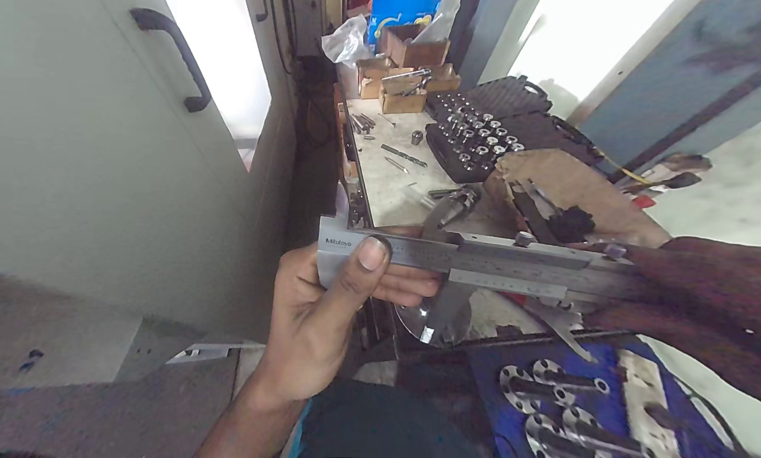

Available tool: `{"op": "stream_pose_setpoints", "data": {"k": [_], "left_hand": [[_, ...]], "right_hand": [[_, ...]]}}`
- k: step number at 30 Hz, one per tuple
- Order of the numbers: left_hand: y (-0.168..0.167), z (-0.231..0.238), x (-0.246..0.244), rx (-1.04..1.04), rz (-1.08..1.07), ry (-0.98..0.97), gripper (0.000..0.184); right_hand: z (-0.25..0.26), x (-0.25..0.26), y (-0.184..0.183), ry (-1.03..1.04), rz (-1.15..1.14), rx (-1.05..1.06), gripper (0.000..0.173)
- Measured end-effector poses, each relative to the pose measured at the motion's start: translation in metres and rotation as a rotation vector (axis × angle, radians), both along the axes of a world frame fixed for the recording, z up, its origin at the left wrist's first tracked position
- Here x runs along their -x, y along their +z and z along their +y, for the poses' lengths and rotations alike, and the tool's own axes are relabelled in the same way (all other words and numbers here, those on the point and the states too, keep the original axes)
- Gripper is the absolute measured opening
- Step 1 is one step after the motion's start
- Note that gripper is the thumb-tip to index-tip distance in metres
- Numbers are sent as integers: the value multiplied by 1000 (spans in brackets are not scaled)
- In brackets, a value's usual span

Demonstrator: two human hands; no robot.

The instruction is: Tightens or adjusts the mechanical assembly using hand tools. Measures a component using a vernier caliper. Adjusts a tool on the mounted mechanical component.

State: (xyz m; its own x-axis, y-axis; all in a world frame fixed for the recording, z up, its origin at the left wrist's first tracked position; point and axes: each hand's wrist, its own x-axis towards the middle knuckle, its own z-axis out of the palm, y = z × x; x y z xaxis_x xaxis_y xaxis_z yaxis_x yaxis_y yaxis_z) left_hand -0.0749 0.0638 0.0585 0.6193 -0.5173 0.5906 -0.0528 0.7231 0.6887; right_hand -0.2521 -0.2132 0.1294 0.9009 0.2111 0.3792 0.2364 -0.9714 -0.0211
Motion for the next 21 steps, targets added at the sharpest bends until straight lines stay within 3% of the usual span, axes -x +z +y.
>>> {"op": "stream_pose_setpoints", "data": {"k": [9, 17, 21], "left_hand": [[0, -1, 0, -2, 3, -3, 30], [-12, -14, -6, -39, 129, -18, 30], [-18, -17, -8, -60, 176, -30, 30]], "right_hand": [[10, 1, 6, -39, 16, -2, 43], [10, -8, 0, -70, 114, -224, 56], [6, -15, -8, -31, 95, -270, 44]]}}
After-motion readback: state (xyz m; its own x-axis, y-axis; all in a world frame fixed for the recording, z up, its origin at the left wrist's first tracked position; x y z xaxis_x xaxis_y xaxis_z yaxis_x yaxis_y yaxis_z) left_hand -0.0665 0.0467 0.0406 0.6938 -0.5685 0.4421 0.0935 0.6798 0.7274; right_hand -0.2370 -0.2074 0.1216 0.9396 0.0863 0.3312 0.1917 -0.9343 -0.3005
